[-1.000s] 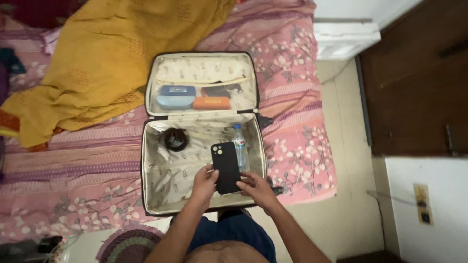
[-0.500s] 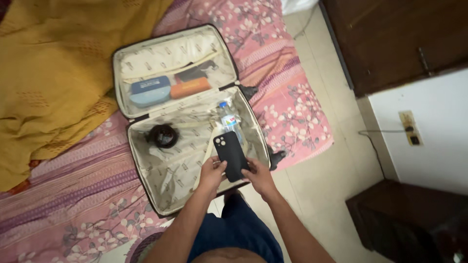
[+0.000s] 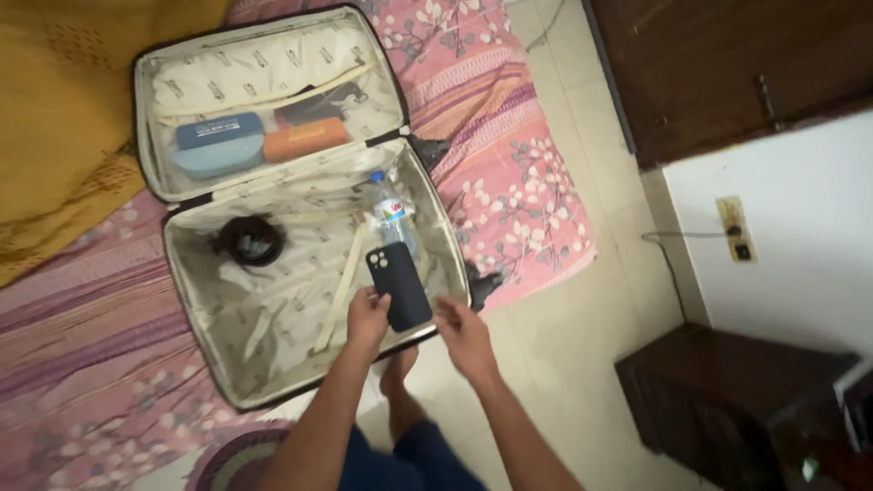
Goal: The person packs a suitcase by placing a blue toiletry case, a smartphone, a water bottle, and a coiled cable into the mesh pocket and main compartment. They then retrieve a key from a desk, add it to the suitcase, and fold two shirts before placing them inside.
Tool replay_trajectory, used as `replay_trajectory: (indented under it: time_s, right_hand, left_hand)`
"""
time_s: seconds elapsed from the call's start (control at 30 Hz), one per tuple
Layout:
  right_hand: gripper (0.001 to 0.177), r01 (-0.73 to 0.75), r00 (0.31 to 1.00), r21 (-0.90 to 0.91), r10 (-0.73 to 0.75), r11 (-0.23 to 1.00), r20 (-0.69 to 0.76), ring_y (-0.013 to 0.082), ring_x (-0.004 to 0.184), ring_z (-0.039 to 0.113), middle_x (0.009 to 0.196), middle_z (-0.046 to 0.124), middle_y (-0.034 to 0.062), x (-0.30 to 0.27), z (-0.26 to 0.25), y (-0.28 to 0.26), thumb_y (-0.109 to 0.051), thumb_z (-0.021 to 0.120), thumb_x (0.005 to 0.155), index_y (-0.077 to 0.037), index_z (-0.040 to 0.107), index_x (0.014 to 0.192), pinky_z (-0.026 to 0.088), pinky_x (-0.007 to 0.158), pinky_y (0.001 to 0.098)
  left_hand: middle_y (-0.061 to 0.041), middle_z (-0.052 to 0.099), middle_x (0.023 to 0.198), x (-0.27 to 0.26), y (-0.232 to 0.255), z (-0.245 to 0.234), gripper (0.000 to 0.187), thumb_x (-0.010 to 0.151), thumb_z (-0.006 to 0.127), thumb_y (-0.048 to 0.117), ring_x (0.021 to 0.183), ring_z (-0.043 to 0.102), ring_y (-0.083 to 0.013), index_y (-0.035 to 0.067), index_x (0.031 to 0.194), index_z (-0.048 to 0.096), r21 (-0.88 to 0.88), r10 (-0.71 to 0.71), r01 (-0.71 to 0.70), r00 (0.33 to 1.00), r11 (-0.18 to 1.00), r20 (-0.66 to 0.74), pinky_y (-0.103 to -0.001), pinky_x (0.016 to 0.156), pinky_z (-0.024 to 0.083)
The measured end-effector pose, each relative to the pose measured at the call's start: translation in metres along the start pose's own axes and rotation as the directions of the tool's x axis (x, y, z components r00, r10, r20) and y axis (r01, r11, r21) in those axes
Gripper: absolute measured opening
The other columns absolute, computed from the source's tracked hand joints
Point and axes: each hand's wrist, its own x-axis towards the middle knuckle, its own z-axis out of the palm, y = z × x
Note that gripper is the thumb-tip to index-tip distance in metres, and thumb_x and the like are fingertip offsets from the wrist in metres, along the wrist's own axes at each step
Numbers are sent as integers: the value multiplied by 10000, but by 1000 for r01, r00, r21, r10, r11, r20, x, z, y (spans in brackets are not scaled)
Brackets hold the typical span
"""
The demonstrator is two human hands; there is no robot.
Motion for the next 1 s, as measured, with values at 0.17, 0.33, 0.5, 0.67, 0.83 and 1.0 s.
replay_trajectory:
  time_s: [0.17, 0.33, 0.5, 0.67, 0.83, 1.0]
  right_hand:
    - [421, -39, 997, -13, 40, 999, 65, 190, 1116, 706, 1302, 714, 137, 2, -2, 14, -83, 662, 942, -29, 609, 1357, 551, 966, 304]
    - [432, -60, 993, 69, 52, 996, 109, 189, 1158, 690, 1279, 716, 143, 14, -2, 16, -95, 653, 953, -44, 601, 1379, 542, 984, 310]
    - [492, 64, 988, 14, -65, 998, 143, 210, 1225, 633, 1351, 650, 132, 36, 11, 10, -125, 671, 945, -59, 566, 1421, 496, 1041, 324]
    - [492, 209, 967, -52, -198, 977, 162, 256, 1344, 574, 1440, 607, 137, 55, 25, 18, -149, 669, 955, -65, 545, 1423, 437, 1094, 347]
    - [479, 106, 989, -85, -96, 991, 109, 254, 1314, 608, 1418, 629, 126, 67, 32, 31, -200, 659, 951, -79, 570, 1406, 468, 1066, 337]
    - [488, -18, 995, -106, 28, 994, 93, 254, 1302, 603, 1421, 618, 115, 71, 35, 51, -237, 656, 939, -84, 565, 1394, 481, 1029, 346]
  left_hand:
    - [-133, 737, 987, 46, -50, 34, 293, 959, 667, 105, 862, 700, -209, 4, 1225, 598, -3, 105, -105, 994, 994, -36, -347, 758, 559]
    - [-137, 724, 976, 86, -80, 53, 244, 945, 686, 93, 855, 687, -213, -4, 1164, 637, 67, 171, -169, 985, 983, -36, -348, 766, 549]
    - [-125, 715, 932, 118, -97, 56, 240, 913, 710, 90, 847, 686, -224, -15, 1116, 638, 144, 270, -262, 962, 954, -41, -356, 771, 543]
    - [-117, 727, 915, 145, -119, 60, 241, 883, 716, 73, 830, 689, -220, -3, 1101, 647, 68, 183, -185, 983, 980, 26, -355, 751, 555]
    - [-125, 721, 933, 153, -129, 69, 274, 866, 705, 38, 821, 685, -228, 0, 1131, 645, -121, 110, -95, 986, 988, 124, -360, 704, 562]
    - [-111, 726, 936, 151, -133, 72, 309, 870, 718, 35, 814, 689, -225, 20, 1163, 620, -67, -40, 49, 990, 997, 132, -364, 670, 560]
